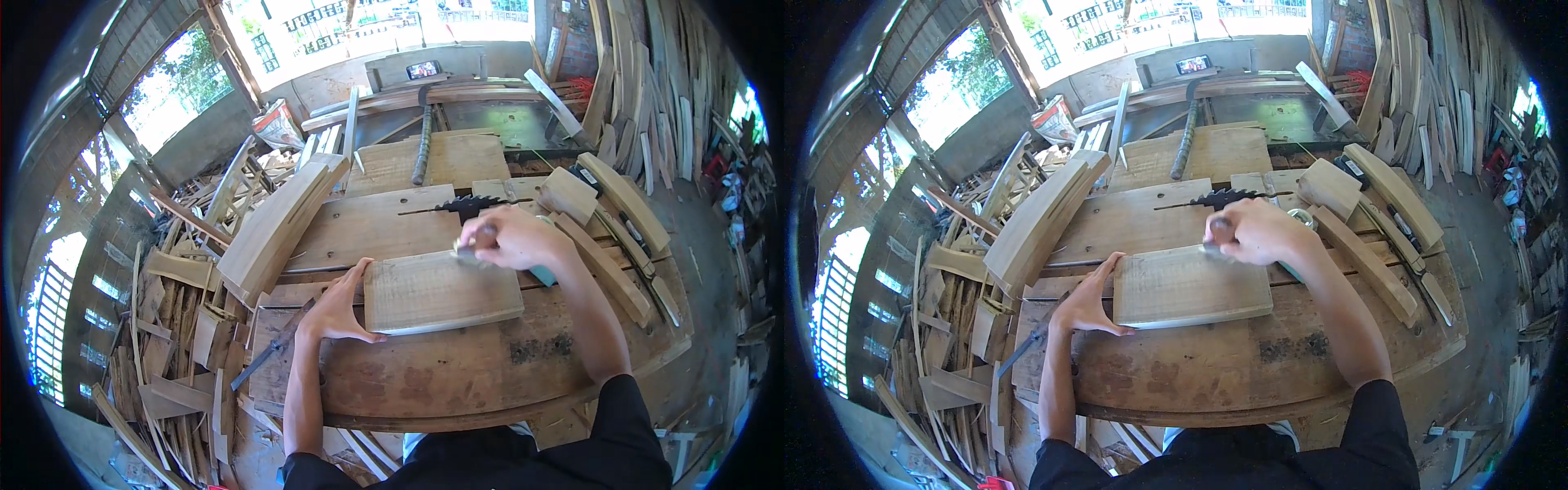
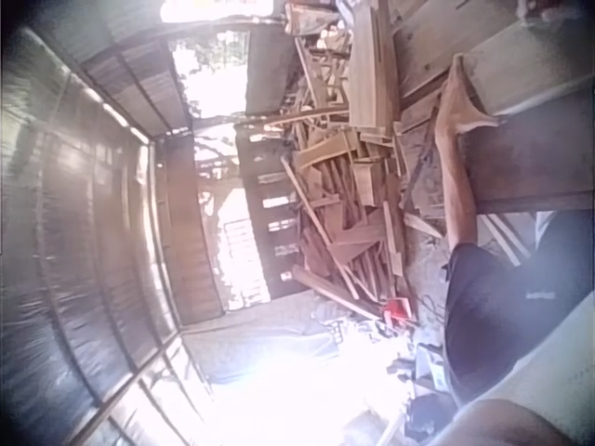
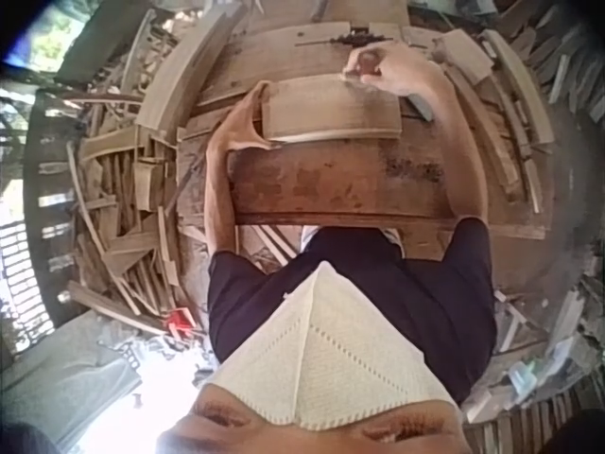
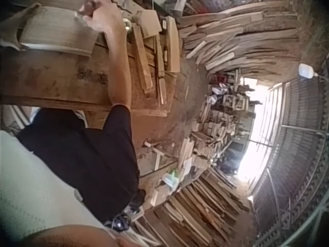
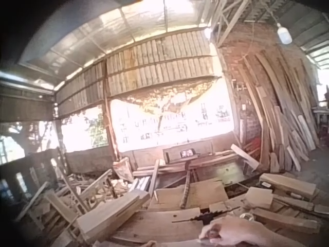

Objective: Measuring a piece of wood with a tape measure, then sanding and brushing it on a workbench.

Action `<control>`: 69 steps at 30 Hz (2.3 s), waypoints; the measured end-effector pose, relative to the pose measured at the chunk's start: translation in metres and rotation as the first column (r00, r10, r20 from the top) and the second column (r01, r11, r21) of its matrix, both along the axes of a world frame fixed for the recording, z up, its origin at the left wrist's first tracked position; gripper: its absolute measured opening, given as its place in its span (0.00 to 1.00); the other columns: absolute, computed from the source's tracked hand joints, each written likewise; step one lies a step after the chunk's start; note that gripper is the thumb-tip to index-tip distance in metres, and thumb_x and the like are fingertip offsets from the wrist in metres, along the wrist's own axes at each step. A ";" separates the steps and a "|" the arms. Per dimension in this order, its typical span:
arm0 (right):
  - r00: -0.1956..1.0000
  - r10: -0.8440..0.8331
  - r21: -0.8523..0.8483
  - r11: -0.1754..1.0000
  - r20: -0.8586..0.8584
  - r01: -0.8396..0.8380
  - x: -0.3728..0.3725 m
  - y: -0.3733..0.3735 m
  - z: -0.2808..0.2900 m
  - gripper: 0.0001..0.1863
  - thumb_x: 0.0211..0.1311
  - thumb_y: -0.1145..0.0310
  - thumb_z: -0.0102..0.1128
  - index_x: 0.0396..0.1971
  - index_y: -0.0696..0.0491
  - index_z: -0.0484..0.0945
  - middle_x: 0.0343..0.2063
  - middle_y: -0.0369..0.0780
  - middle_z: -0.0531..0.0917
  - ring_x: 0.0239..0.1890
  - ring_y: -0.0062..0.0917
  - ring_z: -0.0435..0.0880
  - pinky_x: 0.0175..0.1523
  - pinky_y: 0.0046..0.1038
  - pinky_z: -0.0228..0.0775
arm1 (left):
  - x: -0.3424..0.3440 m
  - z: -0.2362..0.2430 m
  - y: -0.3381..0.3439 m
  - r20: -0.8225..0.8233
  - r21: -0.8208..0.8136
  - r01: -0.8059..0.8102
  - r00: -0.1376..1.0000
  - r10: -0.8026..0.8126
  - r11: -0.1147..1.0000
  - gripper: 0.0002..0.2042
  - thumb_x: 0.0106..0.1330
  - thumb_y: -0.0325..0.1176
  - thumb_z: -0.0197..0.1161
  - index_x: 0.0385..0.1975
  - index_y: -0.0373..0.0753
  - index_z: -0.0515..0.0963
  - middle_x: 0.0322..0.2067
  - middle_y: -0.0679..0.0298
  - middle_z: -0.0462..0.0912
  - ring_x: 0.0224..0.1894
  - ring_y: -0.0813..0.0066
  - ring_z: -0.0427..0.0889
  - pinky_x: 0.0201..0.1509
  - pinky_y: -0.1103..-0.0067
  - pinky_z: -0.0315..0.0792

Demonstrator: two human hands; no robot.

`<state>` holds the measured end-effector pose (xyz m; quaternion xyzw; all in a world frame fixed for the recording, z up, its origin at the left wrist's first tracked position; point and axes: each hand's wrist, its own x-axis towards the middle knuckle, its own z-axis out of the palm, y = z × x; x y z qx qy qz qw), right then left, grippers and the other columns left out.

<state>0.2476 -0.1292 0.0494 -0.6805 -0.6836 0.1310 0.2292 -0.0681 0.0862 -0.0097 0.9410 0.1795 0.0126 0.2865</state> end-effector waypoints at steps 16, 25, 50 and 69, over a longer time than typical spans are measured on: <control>0.978 -0.051 -0.153 0.985 0.200 0.083 0.009 0.003 0.002 0.14 0.60 0.71 0.70 0.47 0.48 0.86 0.41 0.44 0.89 0.46 0.41 0.88 0.53 0.39 0.81 | -0.002 -0.003 0.004 0.001 0.004 0.009 1.000 -0.009 1.000 0.74 0.31 0.55 0.90 0.81 0.38 0.48 0.75 0.42 0.65 0.79 0.44 0.62 0.83 0.57 0.56; 0.973 -0.127 -0.173 0.972 0.192 0.161 -0.005 -0.019 0.021 0.15 0.58 0.75 0.70 0.46 0.49 0.87 0.39 0.41 0.88 0.47 0.39 0.87 0.54 0.40 0.80 | 0.003 0.002 -0.003 -0.030 -0.004 0.034 0.999 -0.034 0.999 0.75 0.30 0.53 0.91 0.82 0.39 0.48 0.75 0.44 0.65 0.79 0.45 0.61 0.84 0.56 0.54; 0.939 0.286 -0.303 0.893 -0.191 -0.333 -0.012 -0.015 0.025 0.18 0.69 0.67 0.68 0.58 0.43 0.84 0.44 0.42 0.89 0.47 0.38 0.89 0.54 0.39 0.80 | 0.000 -0.004 0.003 0.040 -0.013 0.007 0.999 -0.006 1.000 0.74 0.31 0.52 0.90 0.81 0.35 0.47 0.76 0.42 0.64 0.79 0.45 0.62 0.83 0.57 0.55; 0.987 -0.074 -0.105 0.990 0.140 0.089 -0.026 0.013 -0.014 0.14 0.70 0.65 0.65 0.54 0.44 0.83 0.46 0.43 0.87 0.46 0.44 0.87 0.53 0.42 0.81 | 0.004 -0.002 0.001 0.060 0.000 0.015 0.998 -0.015 1.000 0.73 0.32 0.53 0.90 0.80 0.34 0.49 0.74 0.41 0.66 0.77 0.40 0.63 0.82 0.57 0.58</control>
